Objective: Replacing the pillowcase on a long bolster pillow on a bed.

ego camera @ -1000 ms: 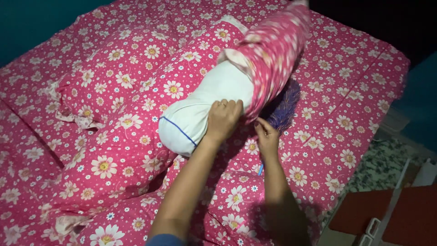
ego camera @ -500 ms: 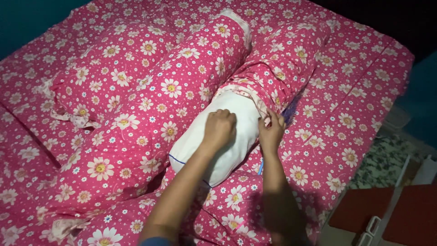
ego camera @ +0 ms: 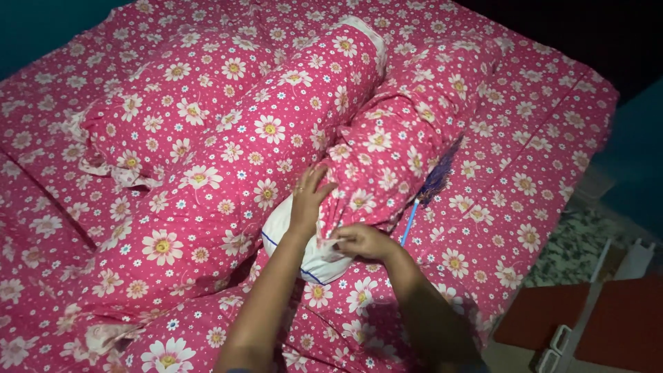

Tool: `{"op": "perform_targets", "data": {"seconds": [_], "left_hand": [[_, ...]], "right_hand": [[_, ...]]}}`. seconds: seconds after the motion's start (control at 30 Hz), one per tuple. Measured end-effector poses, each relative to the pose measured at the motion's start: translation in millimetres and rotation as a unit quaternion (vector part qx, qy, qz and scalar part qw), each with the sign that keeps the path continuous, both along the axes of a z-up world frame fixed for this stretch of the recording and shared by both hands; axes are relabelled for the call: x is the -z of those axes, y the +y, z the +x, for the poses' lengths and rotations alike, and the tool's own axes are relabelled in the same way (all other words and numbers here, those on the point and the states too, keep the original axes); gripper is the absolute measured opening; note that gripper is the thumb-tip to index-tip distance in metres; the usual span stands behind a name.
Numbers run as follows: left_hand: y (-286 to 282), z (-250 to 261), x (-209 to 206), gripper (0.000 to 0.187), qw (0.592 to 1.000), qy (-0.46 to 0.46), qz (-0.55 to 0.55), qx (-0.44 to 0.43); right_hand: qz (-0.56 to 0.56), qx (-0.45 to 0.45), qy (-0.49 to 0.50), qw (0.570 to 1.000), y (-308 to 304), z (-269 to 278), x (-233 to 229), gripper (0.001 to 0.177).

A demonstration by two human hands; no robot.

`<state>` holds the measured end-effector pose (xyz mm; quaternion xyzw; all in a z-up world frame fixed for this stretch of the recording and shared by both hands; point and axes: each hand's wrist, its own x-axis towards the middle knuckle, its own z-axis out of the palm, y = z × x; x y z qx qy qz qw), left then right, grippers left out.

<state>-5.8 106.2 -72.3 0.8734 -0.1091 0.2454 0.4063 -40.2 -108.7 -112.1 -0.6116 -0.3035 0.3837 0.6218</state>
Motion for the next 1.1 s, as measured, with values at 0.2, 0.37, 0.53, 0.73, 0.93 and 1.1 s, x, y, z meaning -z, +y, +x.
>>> {"op": "perform_targets", "data": {"seconds": [0.2, 0.37, 0.53, 0.73, 0.93, 1.1], "left_hand": [[29, -23, -84, 0.051, 0.961, 0.050, 0.217, 0.164], [61, -50, -122, 0.055, 0.862, 0.232, 0.390, 0.225], [91, -76, -102, 0.097, 0.853, 0.176, 0.393, 0.295], [84, -78, -64, 0.100, 0.883, 0.161, 0.388, 0.210], [76, -59, -36, 0.052, 0.919, 0.258, 0.288, 0.081], [82, -34, -3, 0.033, 0.959, 0.181, -0.191, -0.104]], "right_hand": [[0.201, 0.411, -0.062, 0.887, -14, 13, -38, 0.020], [-0.042, 0.537, -0.333, 0.774, -29, 38, -49, 0.035], [-0.229, 0.497, -0.440, 0.712, -17, 43, -37, 0.052], [-0.225, 0.396, -0.419, 0.786, -19, 27, -18, 0.026], [-0.168, 0.442, -0.412, 0.779, -7, 20, -45, 0.041], [-0.053, 0.554, -0.441, 0.703, -12, 13, -71, 0.054]]}}
